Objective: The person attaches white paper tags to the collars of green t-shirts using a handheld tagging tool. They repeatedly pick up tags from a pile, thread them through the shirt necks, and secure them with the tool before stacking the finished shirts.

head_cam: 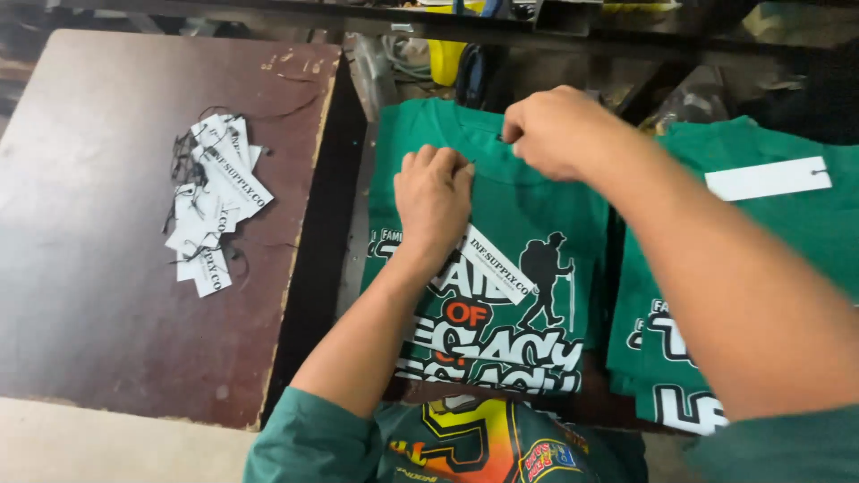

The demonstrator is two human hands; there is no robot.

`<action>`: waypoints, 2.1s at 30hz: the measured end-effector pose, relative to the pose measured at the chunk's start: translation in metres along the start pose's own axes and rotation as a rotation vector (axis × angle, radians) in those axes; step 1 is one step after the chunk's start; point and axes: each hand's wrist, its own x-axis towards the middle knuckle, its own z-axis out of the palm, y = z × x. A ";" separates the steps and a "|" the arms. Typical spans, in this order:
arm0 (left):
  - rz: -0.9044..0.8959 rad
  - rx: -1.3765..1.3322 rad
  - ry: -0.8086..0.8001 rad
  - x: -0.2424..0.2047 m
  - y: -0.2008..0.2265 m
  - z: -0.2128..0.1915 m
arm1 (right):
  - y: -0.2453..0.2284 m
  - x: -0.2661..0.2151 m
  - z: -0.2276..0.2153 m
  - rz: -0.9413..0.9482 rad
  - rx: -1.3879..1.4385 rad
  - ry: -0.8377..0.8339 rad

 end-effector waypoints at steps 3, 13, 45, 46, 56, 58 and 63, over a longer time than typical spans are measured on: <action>0.001 0.058 0.035 0.011 -0.013 0.019 | 0.024 0.035 0.068 -0.103 0.247 0.402; 0.080 0.084 -0.036 0.045 -0.026 0.060 | 0.035 0.062 0.124 -0.107 0.444 0.746; 0.077 -0.029 -0.201 0.050 -0.028 0.056 | 0.023 0.053 0.129 -0.075 0.435 0.969; 0.067 -0.040 -0.208 0.050 -0.029 0.057 | 0.022 0.051 0.127 -0.105 0.447 0.962; -0.242 -0.236 -0.387 0.065 -0.034 0.048 | 0.030 0.060 0.134 -0.179 0.574 0.964; -0.265 -0.210 -0.402 0.066 -0.031 0.046 | 0.031 0.060 0.133 -0.198 0.578 0.964; -0.237 -0.175 -0.395 0.066 -0.027 0.048 | 0.030 0.057 0.131 -0.215 0.570 0.988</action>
